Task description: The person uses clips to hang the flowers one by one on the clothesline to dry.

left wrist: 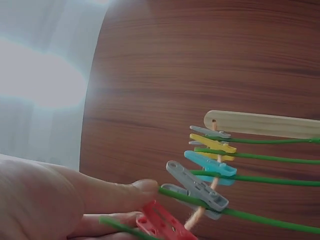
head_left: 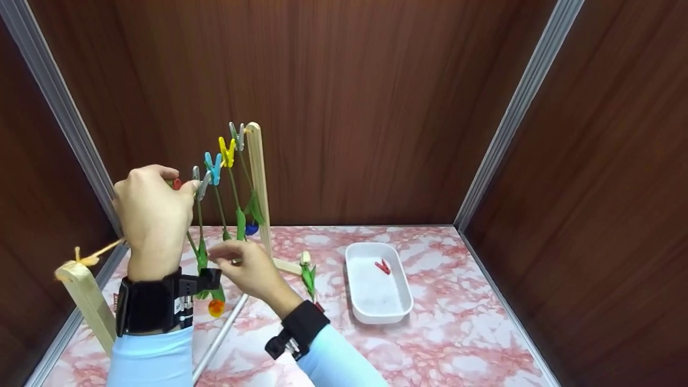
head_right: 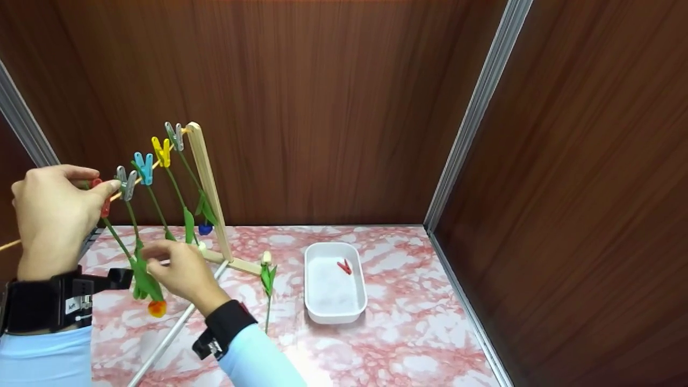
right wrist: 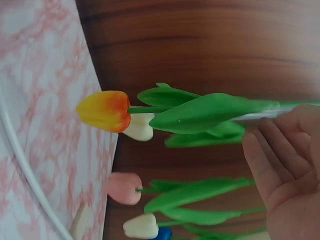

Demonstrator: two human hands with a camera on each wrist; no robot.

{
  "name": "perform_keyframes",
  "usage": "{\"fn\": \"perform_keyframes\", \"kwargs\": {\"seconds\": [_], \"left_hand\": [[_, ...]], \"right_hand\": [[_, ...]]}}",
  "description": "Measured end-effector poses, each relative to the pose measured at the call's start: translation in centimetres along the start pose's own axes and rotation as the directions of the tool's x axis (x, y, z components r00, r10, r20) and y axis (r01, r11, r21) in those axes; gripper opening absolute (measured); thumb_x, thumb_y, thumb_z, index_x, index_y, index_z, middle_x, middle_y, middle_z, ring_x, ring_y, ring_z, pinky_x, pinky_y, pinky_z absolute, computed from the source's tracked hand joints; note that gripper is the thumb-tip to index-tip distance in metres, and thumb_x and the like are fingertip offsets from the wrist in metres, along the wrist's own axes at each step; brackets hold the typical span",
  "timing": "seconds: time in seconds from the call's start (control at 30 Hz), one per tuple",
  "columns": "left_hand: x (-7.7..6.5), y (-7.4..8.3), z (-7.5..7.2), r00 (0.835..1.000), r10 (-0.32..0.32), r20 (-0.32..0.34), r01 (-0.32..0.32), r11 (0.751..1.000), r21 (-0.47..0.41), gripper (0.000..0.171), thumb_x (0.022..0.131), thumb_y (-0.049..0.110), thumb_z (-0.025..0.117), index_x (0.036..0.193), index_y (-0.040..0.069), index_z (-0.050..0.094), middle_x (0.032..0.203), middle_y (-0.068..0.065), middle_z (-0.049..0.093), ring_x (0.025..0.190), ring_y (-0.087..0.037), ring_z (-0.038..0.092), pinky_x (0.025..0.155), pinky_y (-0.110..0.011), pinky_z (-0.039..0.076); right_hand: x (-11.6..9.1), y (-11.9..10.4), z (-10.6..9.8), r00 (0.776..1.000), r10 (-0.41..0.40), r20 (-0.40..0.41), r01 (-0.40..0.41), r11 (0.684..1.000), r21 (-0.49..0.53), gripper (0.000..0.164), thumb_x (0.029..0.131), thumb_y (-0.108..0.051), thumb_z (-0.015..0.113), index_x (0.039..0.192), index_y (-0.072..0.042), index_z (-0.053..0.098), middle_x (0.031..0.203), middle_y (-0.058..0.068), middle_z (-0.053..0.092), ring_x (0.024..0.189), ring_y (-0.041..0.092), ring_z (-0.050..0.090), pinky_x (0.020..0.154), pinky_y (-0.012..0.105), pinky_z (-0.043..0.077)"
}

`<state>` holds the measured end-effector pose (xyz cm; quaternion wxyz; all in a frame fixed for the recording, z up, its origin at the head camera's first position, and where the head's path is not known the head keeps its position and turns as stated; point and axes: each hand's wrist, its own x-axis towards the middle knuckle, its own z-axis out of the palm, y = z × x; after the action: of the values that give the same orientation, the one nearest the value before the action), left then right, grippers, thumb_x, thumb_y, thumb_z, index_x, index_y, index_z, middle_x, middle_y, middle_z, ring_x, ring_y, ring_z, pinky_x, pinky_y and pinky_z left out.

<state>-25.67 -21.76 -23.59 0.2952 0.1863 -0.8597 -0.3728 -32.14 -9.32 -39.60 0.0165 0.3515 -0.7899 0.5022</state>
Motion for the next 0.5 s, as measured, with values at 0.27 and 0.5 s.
{"fn": "perform_keyframes", "kwargs": {"seconds": [0.27, 0.5], "left_hand": [[-0.8, 0.3, 0.8, 0.993, 0.073, -0.092, -0.077, 0.996, -0.046, 0.048, 0.101, 0.026, 0.078, 0.14, -0.001, 0.071, 0.131, -0.028, 0.076, 0.122, -0.052, 0.07, 0.106, -0.063, 0.055], [-2.3, 0.8, 3.3, 0.859, 0.366, -0.357, -0.448, 0.875, -0.181, 0.028, 0.103, 0.012, 0.07, 0.124, -0.003, 0.077, 0.134, -0.02, 0.077, 0.14, -0.04, 0.063, 0.126, -0.051, 0.044]], "right_hand": [[-1.9, 2.9, -3.0, 0.995, 0.051, -0.091, -0.045, 0.997, 0.067, 0.028, 0.1, 0.005, 0.059, 0.12, 0.0, 0.078, 0.115, 0.017, 0.083, 0.103, 0.016, 0.079, 0.09, 0.017, 0.063], [-3.2, 5.4, -6.3, 0.97, 0.058, -0.235, -0.049, 0.998, 0.045, 0.03, 0.096, 0.007, 0.058, 0.115, 0.0, 0.08, 0.107, 0.018, 0.083, 0.096, 0.02, 0.076, 0.084, 0.019, 0.061]]}}
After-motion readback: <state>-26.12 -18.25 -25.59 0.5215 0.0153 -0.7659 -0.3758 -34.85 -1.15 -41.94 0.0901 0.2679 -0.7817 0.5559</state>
